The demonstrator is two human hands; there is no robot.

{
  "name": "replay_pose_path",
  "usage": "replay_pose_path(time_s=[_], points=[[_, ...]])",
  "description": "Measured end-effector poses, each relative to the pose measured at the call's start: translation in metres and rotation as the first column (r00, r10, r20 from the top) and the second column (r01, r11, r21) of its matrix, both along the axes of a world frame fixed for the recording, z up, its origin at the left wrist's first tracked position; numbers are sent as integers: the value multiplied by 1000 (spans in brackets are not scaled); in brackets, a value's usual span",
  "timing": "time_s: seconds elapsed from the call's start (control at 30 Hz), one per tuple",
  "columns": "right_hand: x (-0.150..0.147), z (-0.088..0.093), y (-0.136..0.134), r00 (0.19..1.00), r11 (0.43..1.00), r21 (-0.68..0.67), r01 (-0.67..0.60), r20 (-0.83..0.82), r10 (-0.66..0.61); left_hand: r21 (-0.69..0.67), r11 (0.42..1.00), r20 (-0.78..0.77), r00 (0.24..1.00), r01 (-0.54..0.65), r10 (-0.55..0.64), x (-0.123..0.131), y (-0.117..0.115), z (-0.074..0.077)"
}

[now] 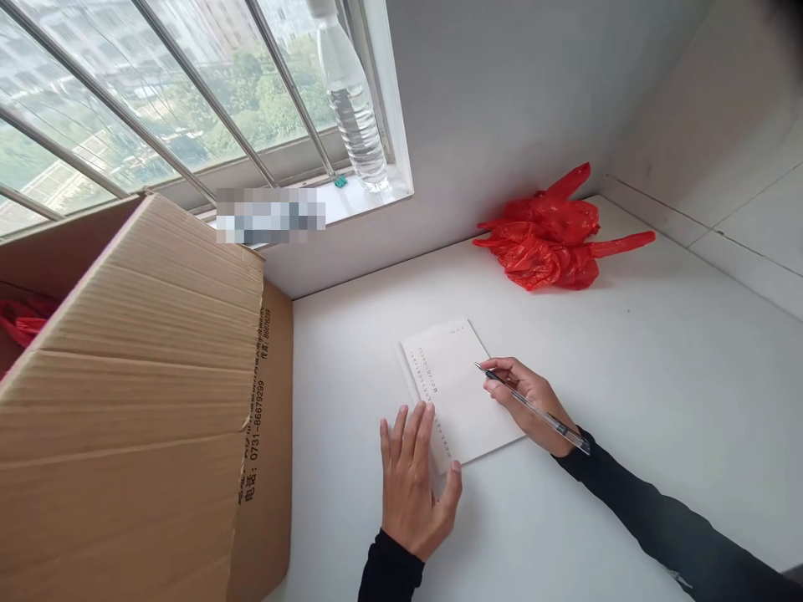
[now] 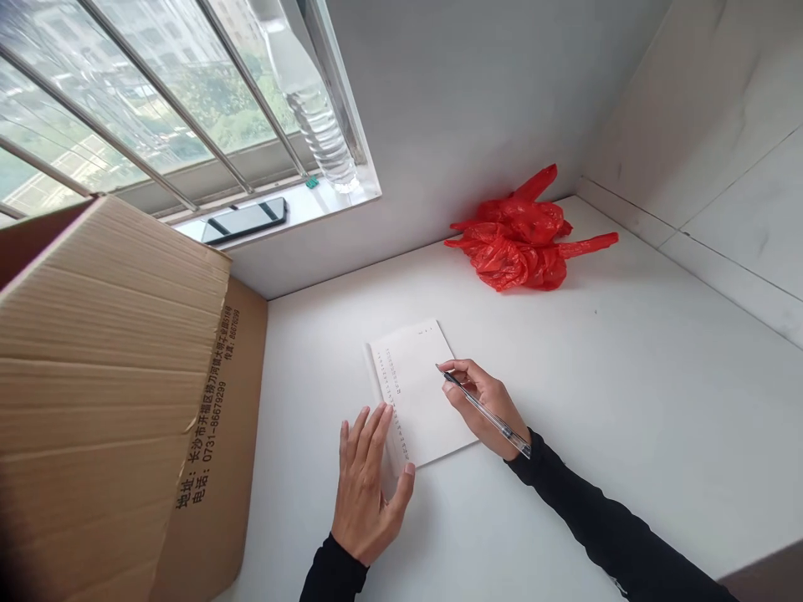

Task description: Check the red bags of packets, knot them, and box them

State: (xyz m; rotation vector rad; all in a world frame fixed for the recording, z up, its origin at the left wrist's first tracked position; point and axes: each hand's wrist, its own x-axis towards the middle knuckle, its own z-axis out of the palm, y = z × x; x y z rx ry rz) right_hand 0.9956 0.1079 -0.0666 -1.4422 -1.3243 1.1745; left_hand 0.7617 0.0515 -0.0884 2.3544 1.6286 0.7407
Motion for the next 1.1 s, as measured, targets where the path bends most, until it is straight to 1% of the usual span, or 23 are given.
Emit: replay_pose_path(time_s=[0.03,0.1,0.17,0.2,0.23,0.3,0.37,0.47,0.57,0.63,0.77,0.93,1.0,1.07,1.1], points=[[-3,-1,9,1000,1000,14,15,5,-15,14,1000,29,999,-22,22,-2,14,1],[-11,0,25,1000,999,46,28,10,-28,45,993,98,990,-109,105,-4,46,1],[-18,2,35,1000,997,73,18,19,-20,64,975,161,967,-212,199,-5,78,-3],[-21,3,37,1000,997,81,11,25,-13,66,968,181,957,-243,228,-5,91,-6],[-24,4,37,1000,996,85,4,29,-6,66,963,193,950,-261,244,-4,102,-9],[-27,4,34,999,997,78,-14,39,11,63,961,204,946,-269,252,-2,115,-14],[-29,3,29,998,998,49,-39,50,36,56,963,207,947,-264,247,-1,118,-16],[-35,4,21,995,997,-16,-76,64,77,43,966,212,947,-256,242,1,116,-13],[-44,4,17,991,995,-60,-83,96,88,33,966,225,943,-258,244,4,115,-11],[-50,4,17,987,996,-44,-74,138,80,25,965,233,941,-259,247,5,116,-11],[-54,5,17,979,995,51,-83,193,71,10,965,244,936,-263,253,7,117,-12],[-52,6,17,975,994,47,-97,205,86,-5,963,266,928,-269,261,8,116,-10],[-51,6,16,982,992,77,-96,173,82,-12,962,277,923,-274,266,8,116,-9],[-51,7,14,991,989,88,-118,75,111,-19,961,285,920,-275,269,8,116,-9],[-52,8,14,988,986,66,-152,4,152,-23,961,287,919,-276,270,8,116,-8]])
